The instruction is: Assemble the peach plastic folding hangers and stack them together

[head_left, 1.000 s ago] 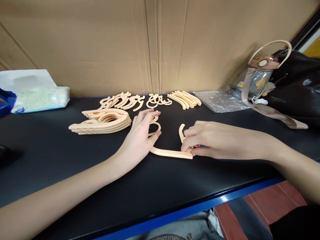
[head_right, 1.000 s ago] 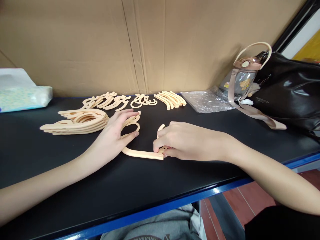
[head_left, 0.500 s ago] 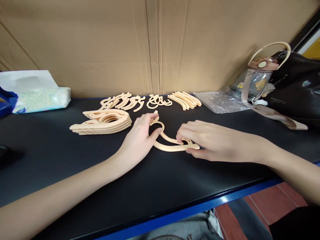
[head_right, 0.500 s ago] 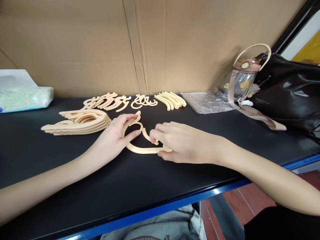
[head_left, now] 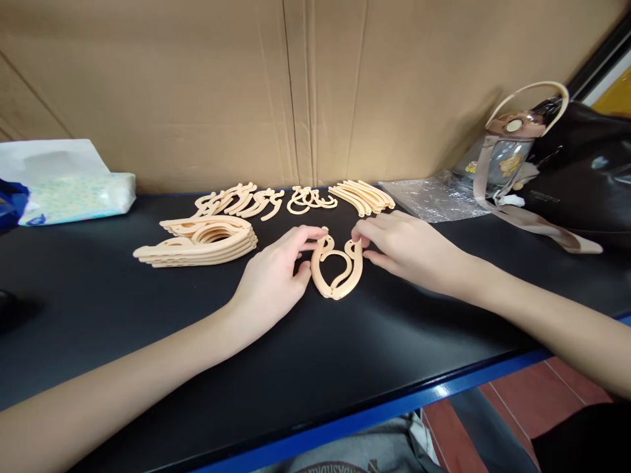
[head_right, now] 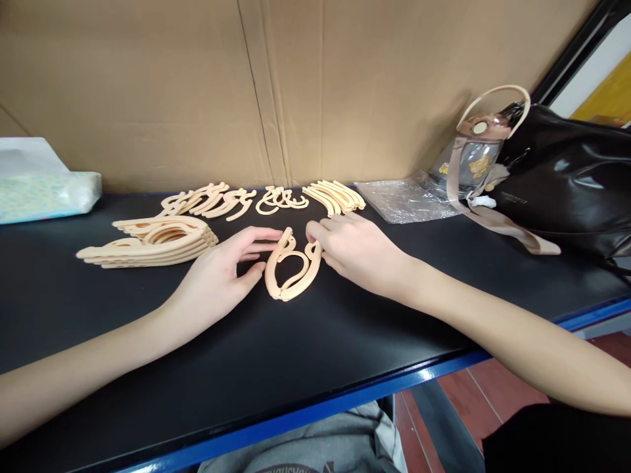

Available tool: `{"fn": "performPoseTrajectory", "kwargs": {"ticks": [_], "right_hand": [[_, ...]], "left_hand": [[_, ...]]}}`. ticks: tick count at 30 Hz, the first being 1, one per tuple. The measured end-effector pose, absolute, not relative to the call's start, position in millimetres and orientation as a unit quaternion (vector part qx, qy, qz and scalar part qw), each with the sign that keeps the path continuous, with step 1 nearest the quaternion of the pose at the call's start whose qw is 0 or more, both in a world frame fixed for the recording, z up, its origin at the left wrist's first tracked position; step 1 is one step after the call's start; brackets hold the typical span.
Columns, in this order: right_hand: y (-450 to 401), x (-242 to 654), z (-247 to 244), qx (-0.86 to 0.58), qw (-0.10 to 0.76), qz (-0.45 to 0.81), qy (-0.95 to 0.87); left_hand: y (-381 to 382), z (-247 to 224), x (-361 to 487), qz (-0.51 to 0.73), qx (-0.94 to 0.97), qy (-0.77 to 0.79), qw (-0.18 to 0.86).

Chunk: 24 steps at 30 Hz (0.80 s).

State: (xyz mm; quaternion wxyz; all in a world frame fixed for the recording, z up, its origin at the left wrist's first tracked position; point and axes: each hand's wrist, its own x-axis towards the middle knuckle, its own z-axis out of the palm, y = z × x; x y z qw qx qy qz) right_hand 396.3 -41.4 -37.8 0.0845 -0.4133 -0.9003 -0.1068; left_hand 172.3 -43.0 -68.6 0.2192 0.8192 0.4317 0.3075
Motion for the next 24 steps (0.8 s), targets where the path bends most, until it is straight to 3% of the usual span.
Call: {"fn": "performPoseTrajectory", "kwargs": {"ticks": [11, 24], "right_hand": [[-42, 396, -33, -0.468, 0.141, 0.044, -0.871], [-46, 396, -31, -0.312, 0.104, 0.245, -0.912]], "left_hand": [[-44, -67, 170, 0.288, 0.853, 0.386, 0.201], [-52, -63, 174, 0.189, 0.894, 0.391, 0.109]]}}
